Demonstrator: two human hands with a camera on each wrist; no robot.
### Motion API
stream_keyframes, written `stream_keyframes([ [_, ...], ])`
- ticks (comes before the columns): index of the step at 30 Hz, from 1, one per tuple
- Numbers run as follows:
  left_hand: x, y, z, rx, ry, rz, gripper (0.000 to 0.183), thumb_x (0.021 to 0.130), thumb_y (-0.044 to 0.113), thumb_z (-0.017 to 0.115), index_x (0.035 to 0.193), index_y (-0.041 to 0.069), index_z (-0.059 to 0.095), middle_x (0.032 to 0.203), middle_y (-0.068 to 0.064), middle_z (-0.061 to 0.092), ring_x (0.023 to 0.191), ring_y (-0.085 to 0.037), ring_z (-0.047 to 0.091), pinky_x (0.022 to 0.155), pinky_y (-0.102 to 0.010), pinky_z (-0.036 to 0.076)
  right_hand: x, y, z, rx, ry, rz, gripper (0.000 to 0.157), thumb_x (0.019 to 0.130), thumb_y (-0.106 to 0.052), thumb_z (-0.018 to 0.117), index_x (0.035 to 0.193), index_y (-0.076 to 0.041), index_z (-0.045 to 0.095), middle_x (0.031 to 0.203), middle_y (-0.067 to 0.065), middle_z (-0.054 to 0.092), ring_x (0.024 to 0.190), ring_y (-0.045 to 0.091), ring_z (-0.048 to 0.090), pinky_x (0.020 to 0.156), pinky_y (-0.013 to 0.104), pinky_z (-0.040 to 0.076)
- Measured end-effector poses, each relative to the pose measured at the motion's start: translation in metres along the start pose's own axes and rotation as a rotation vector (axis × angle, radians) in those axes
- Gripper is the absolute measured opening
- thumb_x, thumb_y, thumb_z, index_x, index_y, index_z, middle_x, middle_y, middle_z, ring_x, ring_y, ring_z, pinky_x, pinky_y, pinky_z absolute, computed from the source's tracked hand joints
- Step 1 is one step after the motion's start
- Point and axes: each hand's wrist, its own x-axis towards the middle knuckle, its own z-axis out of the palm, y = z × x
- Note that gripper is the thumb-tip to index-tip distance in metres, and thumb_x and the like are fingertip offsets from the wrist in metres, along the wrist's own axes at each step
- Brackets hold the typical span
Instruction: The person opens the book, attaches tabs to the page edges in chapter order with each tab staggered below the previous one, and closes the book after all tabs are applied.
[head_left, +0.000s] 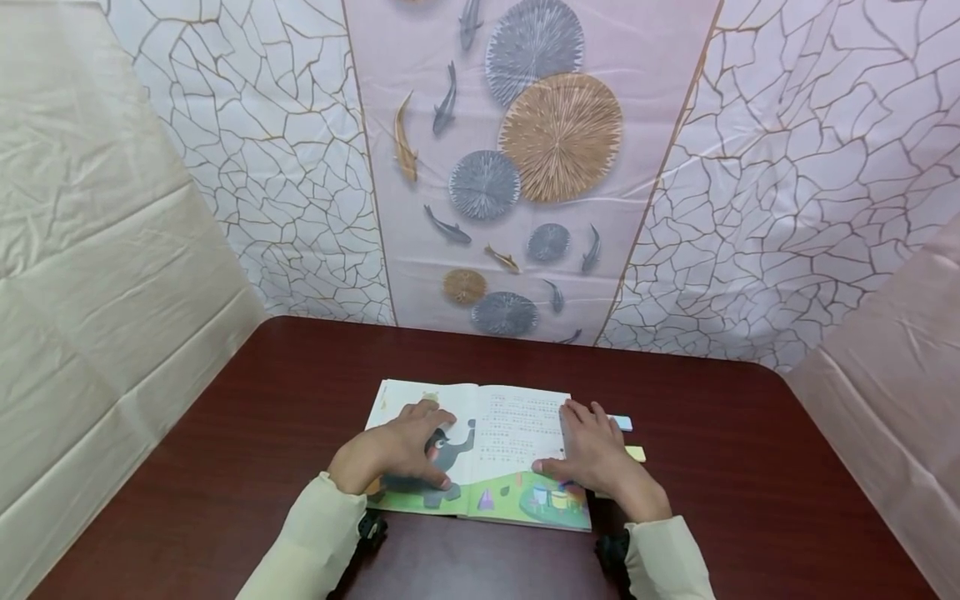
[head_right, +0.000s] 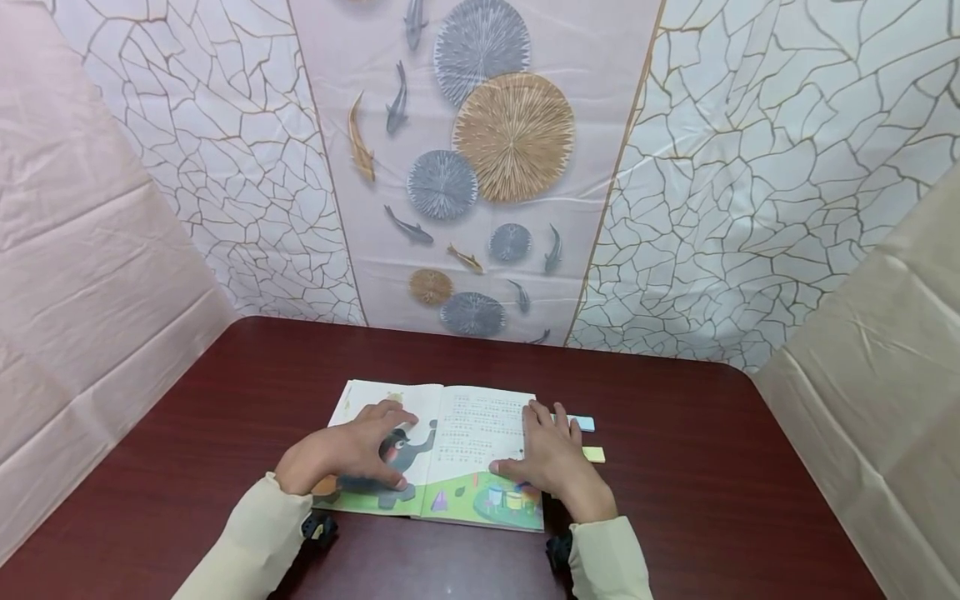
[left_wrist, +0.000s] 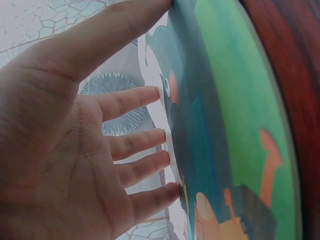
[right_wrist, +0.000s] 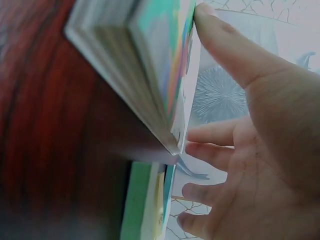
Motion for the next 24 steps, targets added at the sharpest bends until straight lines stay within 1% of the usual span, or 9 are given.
stream_keyframes([
  [5, 0.0, 0.0, 0.0, -0.002, 0.006, 0.02, 0.088, 0.071, 0.044, 0.088, 0.144, 0.016, 0.047, 0.15, -0.011, 0.037, 0.135, -0.032, 0.036, 0.103, -0.046, 0.041, 0.0, 0.0, 0.002, 0.011, -0.041, 0.023, 0.102, 0.08, -0.058, 0.075, 0.152, 0.002, 0.034, 0.159, 0.018, 0.029, 0.145, 0.051, 0.016, 0.111, 0.071, 0.013],
  [9, 0.001, -0.001, 0.0, 0.002, 0.002, 0.006, 0.088, 0.071, 0.044, 0.088, 0.144, 0.017, 0.047, 0.15, -0.011, 0.036, 0.137, -0.033, 0.034, 0.104, -0.046, 0.041, -0.001, -0.005, 0.001, 0.042, -0.065, 0.036, 0.098, 0.082, -0.054, 0.076, 0.153, 0.001, 0.034, 0.159, 0.017, 0.029, 0.145, 0.051, 0.016, 0.11, 0.072, 0.012],
  [13, 0.001, 0.001, -0.001, -0.008, -0.001, -0.009, 0.088, 0.071, 0.043, 0.088, 0.144, 0.017, 0.047, 0.152, -0.012, 0.035, 0.139, -0.034, 0.032, 0.105, -0.047, 0.04, -0.004, -0.009, -0.002, 0.053, -0.078, 0.045, 0.093, 0.083, -0.05, 0.076, 0.152, -0.001, 0.037, 0.158, 0.017, 0.032, 0.145, 0.051, 0.018, 0.109, 0.074, 0.014],
  [16, 0.0, 0.002, -0.001, -0.019, -0.004, -0.015, 0.088, 0.071, 0.041, 0.088, 0.144, 0.016, 0.047, 0.153, -0.013, 0.034, 0.14, -0.034, 0.031, 0.105, -0.048, 0.039, -0.005, -0.01, -0.003, 0.049, -0.091, 0.053, 0.09, 0.085, -0.048, 0.075, 0.152, -0.002, 0.036, 0.159, 0.015, 0.03, 0.145, 0.05, 0.018, 0.108, 0.074, 0.014],
  [20, 0.0, 0.004, 0.0, -0.019, -0.001, -0.009, 0.088, 0.07, 0.041, 0.089, 0.144, 0.015, 0.048, 0.152, -0.014, 0.035, 0.139, -0.034, 0.032, 0.105, -0.048, 0.039, -0.006, -0.009, -0.003, 0.042, -0.107, 0.061, 0.088, 0.087, -0.046, 0.074, 0.153, -0.004, 0.035, 0.161, 0.014, 0.028, 0.146, 0.049, 0.018, 0.108, 0.074, 0.014],
  [24, -0.001, 0.004, 0.0, -0.022, 0.005, -0.006, 0.088, 0.071, 0.04, 0.089, 0.143, 0.014, 0.048, 0.151, -0.014, 0.036, 0.139, -0.034, 0.032, 0.106, -0.048, 0.039, -0.006, -0.011, -0.004, 0.046, -0.104, 0.052, 0.084, 0.088, -0.043, 0.074, 0.152, -0.003, 0.037, 0.16, 0.015, 0.03, 0.146, 0.049, 0.017, 0.108, 0.075, 0.014],
])
